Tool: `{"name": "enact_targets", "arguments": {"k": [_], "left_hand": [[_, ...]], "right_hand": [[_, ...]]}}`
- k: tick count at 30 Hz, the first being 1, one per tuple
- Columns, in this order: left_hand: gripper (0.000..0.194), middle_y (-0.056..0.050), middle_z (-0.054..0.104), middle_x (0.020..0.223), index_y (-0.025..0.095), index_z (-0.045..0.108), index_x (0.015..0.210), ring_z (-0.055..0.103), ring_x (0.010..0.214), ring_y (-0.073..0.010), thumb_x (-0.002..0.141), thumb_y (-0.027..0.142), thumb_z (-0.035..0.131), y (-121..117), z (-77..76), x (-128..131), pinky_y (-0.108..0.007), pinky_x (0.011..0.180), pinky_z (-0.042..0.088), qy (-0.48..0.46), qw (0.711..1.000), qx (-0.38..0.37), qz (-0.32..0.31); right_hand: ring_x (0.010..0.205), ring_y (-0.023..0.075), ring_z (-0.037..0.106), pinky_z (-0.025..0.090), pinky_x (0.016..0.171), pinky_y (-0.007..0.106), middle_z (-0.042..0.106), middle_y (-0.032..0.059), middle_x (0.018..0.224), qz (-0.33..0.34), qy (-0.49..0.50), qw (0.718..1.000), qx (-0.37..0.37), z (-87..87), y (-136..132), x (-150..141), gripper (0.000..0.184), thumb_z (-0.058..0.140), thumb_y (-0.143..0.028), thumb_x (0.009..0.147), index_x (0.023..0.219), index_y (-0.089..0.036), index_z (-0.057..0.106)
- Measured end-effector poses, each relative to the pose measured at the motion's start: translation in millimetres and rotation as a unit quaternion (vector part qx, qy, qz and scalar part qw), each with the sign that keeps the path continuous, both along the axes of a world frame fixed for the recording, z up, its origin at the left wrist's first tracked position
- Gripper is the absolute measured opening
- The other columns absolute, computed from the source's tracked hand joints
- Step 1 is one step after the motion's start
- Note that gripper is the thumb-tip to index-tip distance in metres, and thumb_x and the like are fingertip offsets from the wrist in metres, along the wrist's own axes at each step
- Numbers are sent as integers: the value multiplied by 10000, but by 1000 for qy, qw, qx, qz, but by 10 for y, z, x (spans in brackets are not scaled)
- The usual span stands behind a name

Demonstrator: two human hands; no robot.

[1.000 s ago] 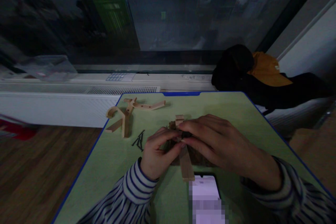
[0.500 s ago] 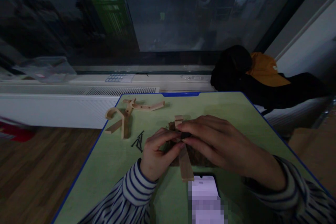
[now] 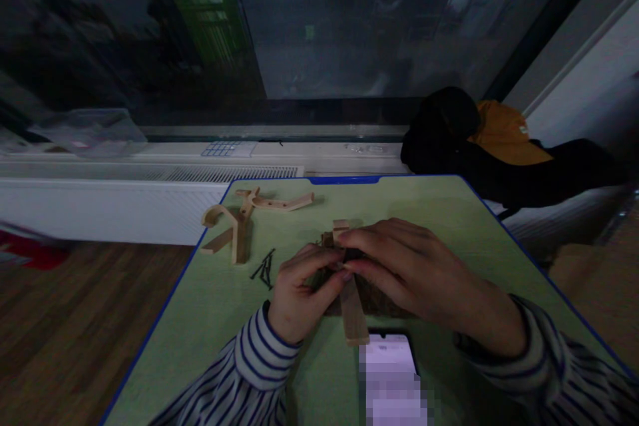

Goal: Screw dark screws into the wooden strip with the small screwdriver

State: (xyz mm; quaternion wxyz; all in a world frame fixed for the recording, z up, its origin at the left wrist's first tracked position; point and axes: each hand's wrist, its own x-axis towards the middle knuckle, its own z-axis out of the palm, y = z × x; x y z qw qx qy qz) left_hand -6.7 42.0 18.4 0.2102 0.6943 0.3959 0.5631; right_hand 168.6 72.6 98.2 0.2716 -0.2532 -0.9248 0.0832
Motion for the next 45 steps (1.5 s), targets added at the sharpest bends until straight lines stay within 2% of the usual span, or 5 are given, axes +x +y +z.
{"name": "enact_targets", "arguments": {"k": [6, 16, 24, 41, 45], "left_hand": [[187, -35, 658, 769, 173, 657, 926, 616, 740, -143, 745, 124, 655, 1, -39, -4, -249, 682, 508, 6, 1000, -14, 6], [119, -47, 700, 779, 171, 674, 879, 623, 718, -146, 765, 146, 646, 15, 38, 0, -262, 667, 514, 7, 1000, 3, -11], [121, -14, 643, 698, 166, 668, 862, 598, 632, -118, 741, 163, 667, -14, 36, 9, -227, 612, 516, -1, 1000, -20, 23], [173, -50, 678, 752, 168, 673, 903, 626, 720, -156, 730, 160, 675, -12, 13, 1, -269, 673, 520, -17, 1000, -19, 5], [130, -46, 690, 740, 160, 676, 864, 626, 715, -153, 737, 141, 668, -10, 45, 7, -257, 662, 513, -7, 1000, -14, 9]], "right_hand": [[973, 143, 577, 461, 865, 297, 640, 61, 1078, 8, 6, 1000, -13, -7, 6, 1, 259, 476, -253, 905, 1144, -160, 511], [997, 141, 566, 450, 877, 306, 632, 53, 1098, 12, 6, 999, -36, 5, -25, 22, 256, 492, -254, 895, 1138, -173, 508], [1068, 145, 539, 426, 916, 321, 597, 37, 1188, 15, -23, 999, -46, 24, -10, 39, 329, 439, -242, 920, 1248, -230, 450], [1029, 168, 569, 460, 883, 328, 617, 47, 1136, -1, -12, 998, -62, -5, -2, 27, 277, 471, -288, 903, 1170, -221, 497], [1053, 155, 555, 451, 895, 318, 595, 31, 1185, -2, -20, 997, -72, 29, -19, 43, 359, 483, -291, 896, 1249, -238, 444]]}}
